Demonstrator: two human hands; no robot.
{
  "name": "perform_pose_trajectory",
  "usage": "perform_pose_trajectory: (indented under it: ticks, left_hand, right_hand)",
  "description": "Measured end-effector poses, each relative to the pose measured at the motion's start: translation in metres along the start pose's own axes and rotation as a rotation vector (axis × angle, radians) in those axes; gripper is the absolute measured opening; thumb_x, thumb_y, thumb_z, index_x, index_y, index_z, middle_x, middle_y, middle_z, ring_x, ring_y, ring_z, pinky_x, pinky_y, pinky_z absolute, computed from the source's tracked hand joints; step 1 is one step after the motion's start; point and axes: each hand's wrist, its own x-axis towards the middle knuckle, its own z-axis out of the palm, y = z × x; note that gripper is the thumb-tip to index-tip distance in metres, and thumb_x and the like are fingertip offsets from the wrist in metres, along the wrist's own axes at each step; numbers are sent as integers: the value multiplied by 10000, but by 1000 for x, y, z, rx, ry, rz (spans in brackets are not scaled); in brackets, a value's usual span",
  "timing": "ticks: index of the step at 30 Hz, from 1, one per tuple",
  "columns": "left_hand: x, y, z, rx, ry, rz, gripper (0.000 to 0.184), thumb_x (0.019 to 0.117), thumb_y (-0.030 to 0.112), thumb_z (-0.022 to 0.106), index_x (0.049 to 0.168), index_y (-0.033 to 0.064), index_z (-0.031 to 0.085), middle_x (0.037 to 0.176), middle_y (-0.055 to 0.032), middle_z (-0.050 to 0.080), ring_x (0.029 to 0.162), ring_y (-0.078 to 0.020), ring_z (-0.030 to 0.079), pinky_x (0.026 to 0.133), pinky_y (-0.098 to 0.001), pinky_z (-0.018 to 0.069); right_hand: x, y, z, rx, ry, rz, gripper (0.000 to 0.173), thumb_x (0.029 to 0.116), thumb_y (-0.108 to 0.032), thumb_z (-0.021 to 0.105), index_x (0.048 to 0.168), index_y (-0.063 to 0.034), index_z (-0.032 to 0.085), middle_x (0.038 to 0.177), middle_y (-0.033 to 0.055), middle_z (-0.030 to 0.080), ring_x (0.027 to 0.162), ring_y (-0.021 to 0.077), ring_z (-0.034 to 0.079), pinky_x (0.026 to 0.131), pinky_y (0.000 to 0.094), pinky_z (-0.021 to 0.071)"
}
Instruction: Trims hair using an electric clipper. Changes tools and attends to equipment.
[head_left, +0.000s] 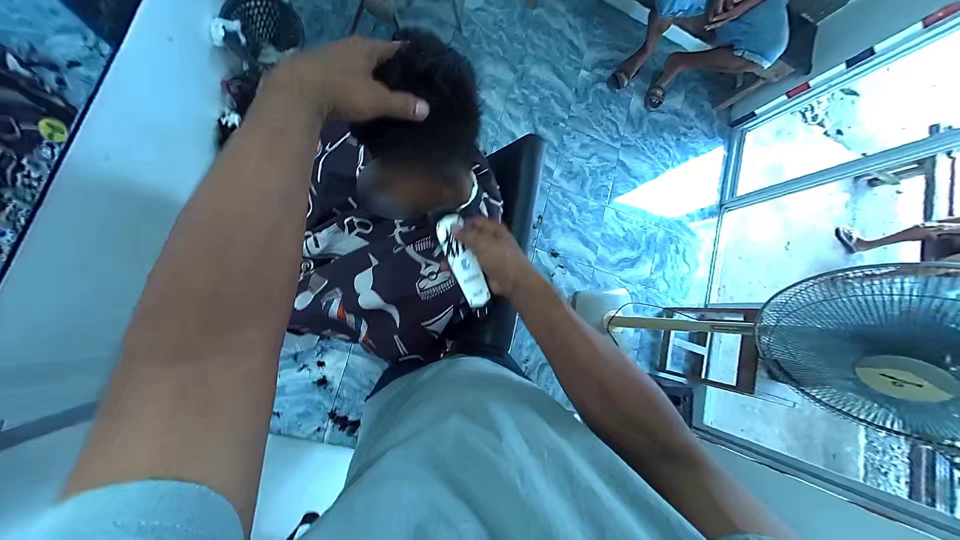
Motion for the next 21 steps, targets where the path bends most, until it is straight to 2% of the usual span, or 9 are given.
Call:
perform_pose_trajectory:
  ticks: [2,3,5,7,10,13,16,19,21]
  left_hand:
    - [-21,-2,15,-20,247,37,1007,891,571,724,1660,189,199,1609,-185,399,1482,-333,404,1216,-582,323]
    - [-41,1,29,-54,432,39,990,918,557,696,1661,153,181,1631,-194,354,1508,-321,357,1244,-536,294]
    - [-96,24,79,-204,768,-74,715,1013,445,615,1545,22,392,1452,-189,547,1327,-245,548,1127,-430,456]
    - [-142,53,152,-421,621,-264,518,1095,394,431,1376,-34,517,1185,-167,662,1049,-217,669,918,-434,573]
    - [-160,95,223,-816,159,-412,669,1099,459,193,1340,-12,603,1236,-132,700,1143,-209,664,1022,-453,532]
    - [-149,126,250,-792,231,-408,554,1118,351,262,1125,8,697,1075,-67,734,1053,-122,677,989,-355,543]
    - [-127,149,236,-295,315,-478,462,1095,326,371,1077,-25,670,978,-137,685,954,-214,669,890,-429,556]
    - [-97,152,157,152,560,-458,458,1048,341,514,1113,-94,643,1030,-260,671,986,-357,671,898,-538,544]
    - [-70,130,90,288,660,-361,578,1012,430,584,1184,-122,594,1220,-314,621,1169,-407,613,1019,-549,493]
  right_hand:
    - [-30,20,-17,125,-135,234,404,1091,-412,471,1373,-126,514,1010,165,709,782,300,722,636,449,624]
    - [-43,28,-26,163,-213,286,418,1101,-420,437,1436,-171,449,1059,169,703,819,320,728,637,466,629]
    - [-64,36,-41,115,-319,219,427,1109,-332,429,1488,-141,382,1129,156,678,851,308,732,662,469,644]
    - [-69,35,-55,-115,-413,4,440,1084,-254,517,1456,-25,460,1173,144,673,912,219,718,786,406,637]
    - [-53,24,-75,-486,-560,-244,473,1002,-335,669,1342,-29,550,1087,122,699,950,181,692,873,401,586]
    - [-38,9,-97,-631,-660,-268,500,977,-396,692,1298,-52,524,1024,121,694,924,227,693,843,465,574]
    - [-21,-4,-124,-633,-707,-270,464,1008,-372,650,1307,-26,572,1040,160,697,942,271,691,880,504,562]
    - [17,-24,-142,-606,-556,-219,429,1048,-341,598,1304,3,596,1059,204,688,956,314,680,910,531,545]
    - [58,-41,-143,-611,-458,-224,429,1051,-331,596,1283,31,604,1090,234,679,984,347,680,926,567,542]
